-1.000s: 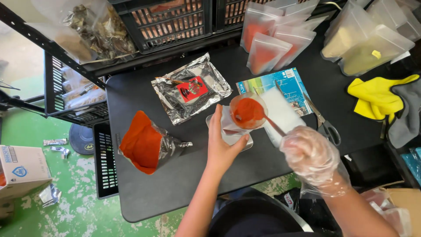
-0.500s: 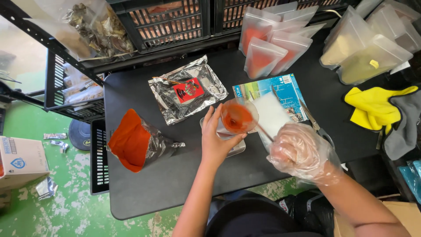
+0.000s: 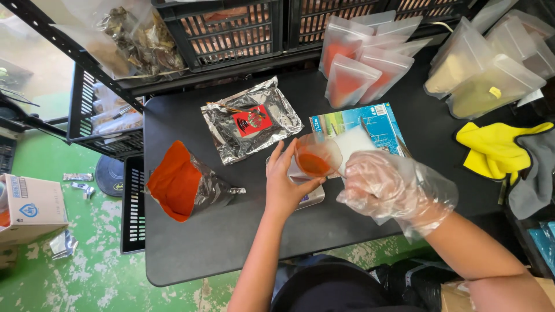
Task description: The person fills small plastic pouches with red powder by scooping the powder from a large bag using a spoon and transferring it into the pouches through a funnel.
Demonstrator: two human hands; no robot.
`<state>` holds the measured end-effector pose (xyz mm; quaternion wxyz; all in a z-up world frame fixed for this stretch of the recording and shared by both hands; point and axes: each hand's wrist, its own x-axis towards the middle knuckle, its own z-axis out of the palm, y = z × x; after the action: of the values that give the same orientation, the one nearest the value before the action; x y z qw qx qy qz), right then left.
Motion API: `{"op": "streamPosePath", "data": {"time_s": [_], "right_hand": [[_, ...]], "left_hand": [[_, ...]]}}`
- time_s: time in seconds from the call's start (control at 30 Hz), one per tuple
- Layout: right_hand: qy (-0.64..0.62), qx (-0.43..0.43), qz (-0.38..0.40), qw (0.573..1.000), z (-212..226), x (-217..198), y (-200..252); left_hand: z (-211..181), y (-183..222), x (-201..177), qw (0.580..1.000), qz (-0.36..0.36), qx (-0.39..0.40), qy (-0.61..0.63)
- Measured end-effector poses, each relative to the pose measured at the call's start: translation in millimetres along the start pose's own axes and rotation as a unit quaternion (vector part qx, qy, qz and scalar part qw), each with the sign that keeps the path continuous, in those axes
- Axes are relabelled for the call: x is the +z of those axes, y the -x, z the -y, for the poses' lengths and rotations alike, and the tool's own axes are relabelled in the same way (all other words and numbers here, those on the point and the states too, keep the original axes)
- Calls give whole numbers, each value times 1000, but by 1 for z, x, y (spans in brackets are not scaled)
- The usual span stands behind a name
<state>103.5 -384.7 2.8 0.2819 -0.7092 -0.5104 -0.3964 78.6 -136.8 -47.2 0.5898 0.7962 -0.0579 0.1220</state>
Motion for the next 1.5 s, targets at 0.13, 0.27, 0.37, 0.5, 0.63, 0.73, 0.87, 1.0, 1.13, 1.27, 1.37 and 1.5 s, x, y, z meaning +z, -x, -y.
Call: {"op": "streamPosePath", "data": {"time_s": [0.13,0.27,0.37,0.5,0.63,0.73,0.87,1.0,1.13,1.27,1.37,1.5], "right_hand": [[-56,17,13,998,-3,-7,-10],[-115,36,27,992,1,-19,-12],[-161,46,39,985,9,-34,-7],[-67,277,-106,953,42,-41,17],[-270,504,-217,792,57,-37,26],[-95,398,-124,904,68,-16,-25],[-96,328,-68,937,73,10,-31],[-103,267,-30,958,69,69,-63],[-89,187,23,978,75,133,-101],[-73,101,76,989,86,190,-132],[-60,45,110,991,89,209,-136],[-41,-9,143,989,95,228,-137]], "left_hand": [[0,-2,0,1000,20,2,-11],[-1,-2,-2,999,51,-11,1],[-9,-1,-6,998,68,-3,1],[-27,7,-25,995,92,-15,-16],[-42,19,-56,996,52,13,66],[-51,29,-87,991,-7,20,132],[-42,39,-133,965,-90,52,239],[-19,48,-183,949,-174,65,256],[1,57,-219,920,-278,21,274],[33,60,-230,894,-321,-129,284],[72,64,-224,878,-296,-198,320],[69,65,-223,873,-269,-246,323]]}}
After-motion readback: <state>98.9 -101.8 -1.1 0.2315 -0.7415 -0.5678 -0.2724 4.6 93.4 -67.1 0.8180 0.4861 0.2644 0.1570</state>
